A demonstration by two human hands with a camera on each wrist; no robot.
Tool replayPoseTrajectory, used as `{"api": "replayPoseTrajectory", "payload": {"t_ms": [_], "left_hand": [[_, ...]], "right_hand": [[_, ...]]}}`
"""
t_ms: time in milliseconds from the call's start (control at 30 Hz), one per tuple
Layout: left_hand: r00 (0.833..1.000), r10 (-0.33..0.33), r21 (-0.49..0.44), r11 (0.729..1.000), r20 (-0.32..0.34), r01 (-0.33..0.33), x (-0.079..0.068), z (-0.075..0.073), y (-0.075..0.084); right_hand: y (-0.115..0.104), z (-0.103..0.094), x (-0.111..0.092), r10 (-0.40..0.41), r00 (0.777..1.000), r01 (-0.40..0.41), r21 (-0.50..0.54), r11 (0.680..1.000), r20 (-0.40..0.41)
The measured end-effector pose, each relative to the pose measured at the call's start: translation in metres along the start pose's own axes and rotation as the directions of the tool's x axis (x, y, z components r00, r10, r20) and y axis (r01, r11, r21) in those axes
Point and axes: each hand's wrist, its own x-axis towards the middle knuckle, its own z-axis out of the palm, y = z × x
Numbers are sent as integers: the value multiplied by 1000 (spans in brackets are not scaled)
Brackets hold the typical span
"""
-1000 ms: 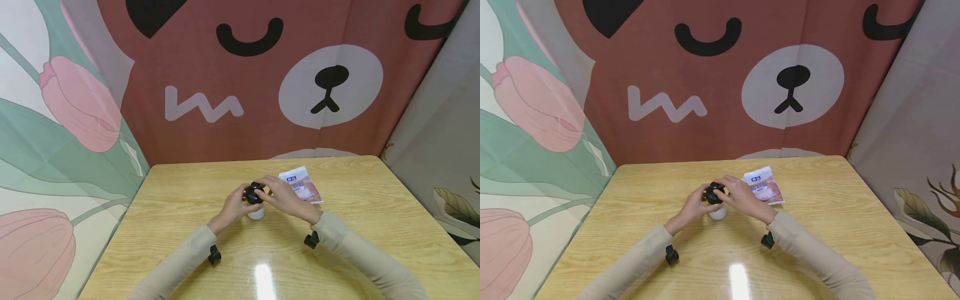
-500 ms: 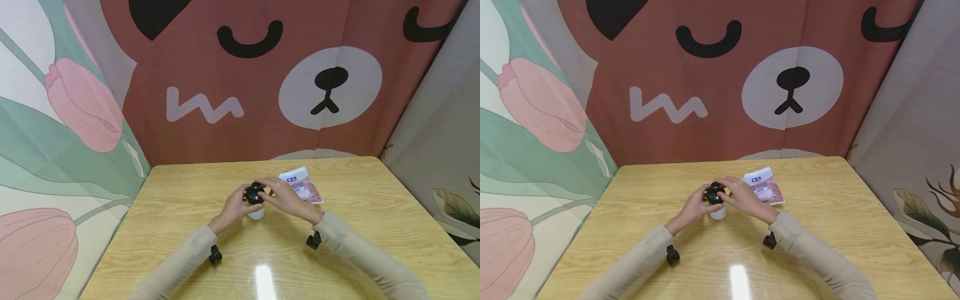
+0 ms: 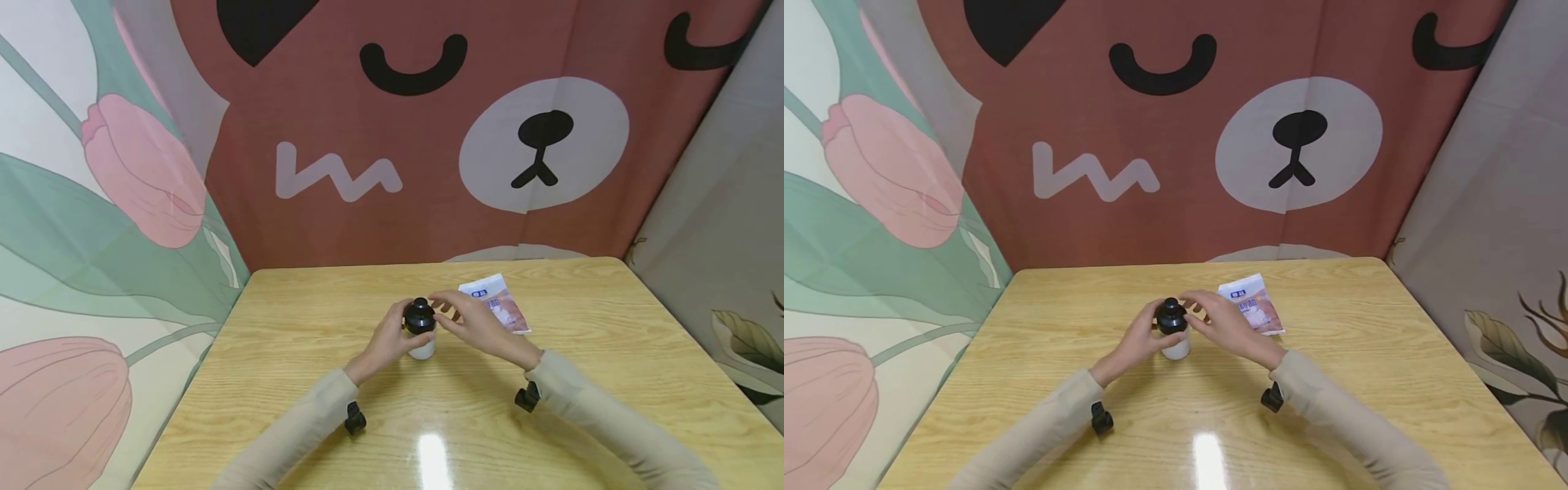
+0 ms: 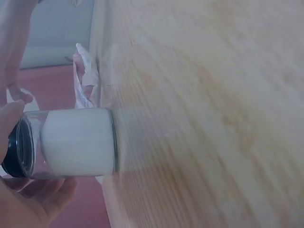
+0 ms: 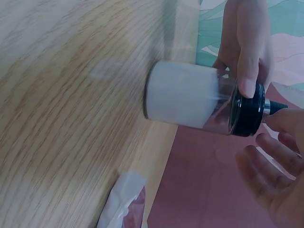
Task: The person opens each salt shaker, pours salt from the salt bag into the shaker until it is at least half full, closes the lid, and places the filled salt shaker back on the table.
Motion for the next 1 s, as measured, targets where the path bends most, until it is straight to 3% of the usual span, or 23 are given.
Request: {"api": "replayPoseTrajectory", "payload": {"t_ms": [433, 700, 1000], "left_hand": [[1000, 20, 23, 1000, -4, -20, -4, -4, 3], [1000, 19, 50, 999, -14, -18, -6, -5, 2], [1000, -16, 10, 1000, -9, 16, -6, -7, -3]], "right_hand": [[14, -14, -10, -85, 993, 81, -53, 995, -84], [16, -22, -15, -60, 996, 56, -68, 996, -61], [23, -25, -20, -32, 998, 27, -80, 996, -62]]}}
